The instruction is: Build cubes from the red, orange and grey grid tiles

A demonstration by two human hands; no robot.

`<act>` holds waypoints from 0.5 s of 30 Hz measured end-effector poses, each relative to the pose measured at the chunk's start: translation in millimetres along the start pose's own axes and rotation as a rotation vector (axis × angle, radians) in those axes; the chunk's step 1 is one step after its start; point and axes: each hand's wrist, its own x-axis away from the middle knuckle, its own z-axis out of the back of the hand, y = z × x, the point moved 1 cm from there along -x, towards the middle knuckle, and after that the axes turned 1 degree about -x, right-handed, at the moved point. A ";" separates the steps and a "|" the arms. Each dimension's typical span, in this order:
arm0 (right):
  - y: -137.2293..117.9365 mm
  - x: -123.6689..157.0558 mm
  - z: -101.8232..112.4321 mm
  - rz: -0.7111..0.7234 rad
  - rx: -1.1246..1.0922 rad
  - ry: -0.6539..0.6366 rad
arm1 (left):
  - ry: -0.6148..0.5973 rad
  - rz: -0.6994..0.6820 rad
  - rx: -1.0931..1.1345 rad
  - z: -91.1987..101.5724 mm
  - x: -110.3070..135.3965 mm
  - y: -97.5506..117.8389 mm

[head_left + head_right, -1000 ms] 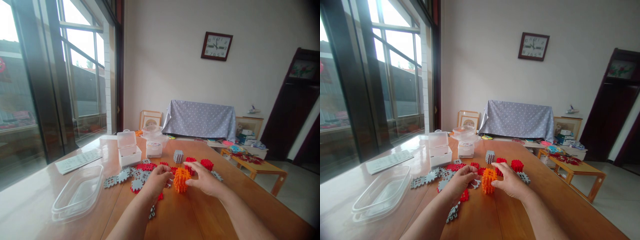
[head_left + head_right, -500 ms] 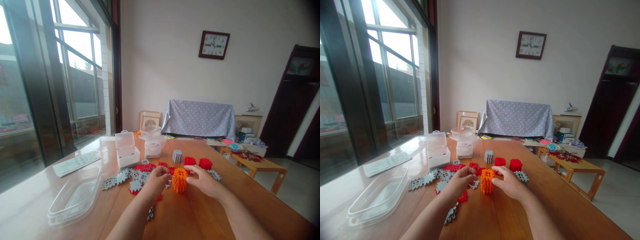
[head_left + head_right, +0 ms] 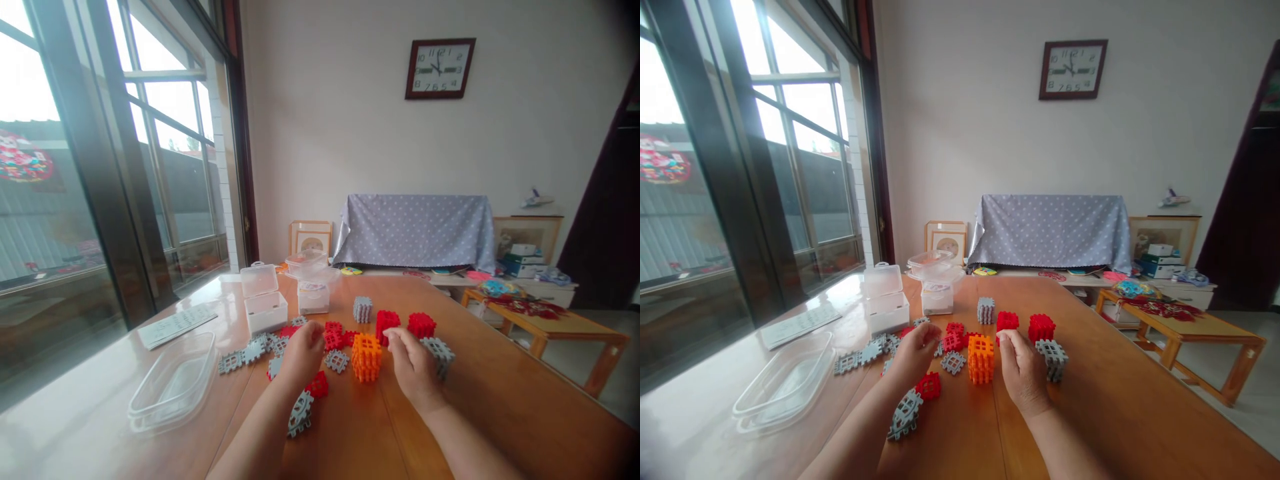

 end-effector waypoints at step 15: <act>1.3 -1.5 13.7 0.028 -0.139 0.077 | -0.351 -0.246 -0.472 -25.0 -37.0 22.6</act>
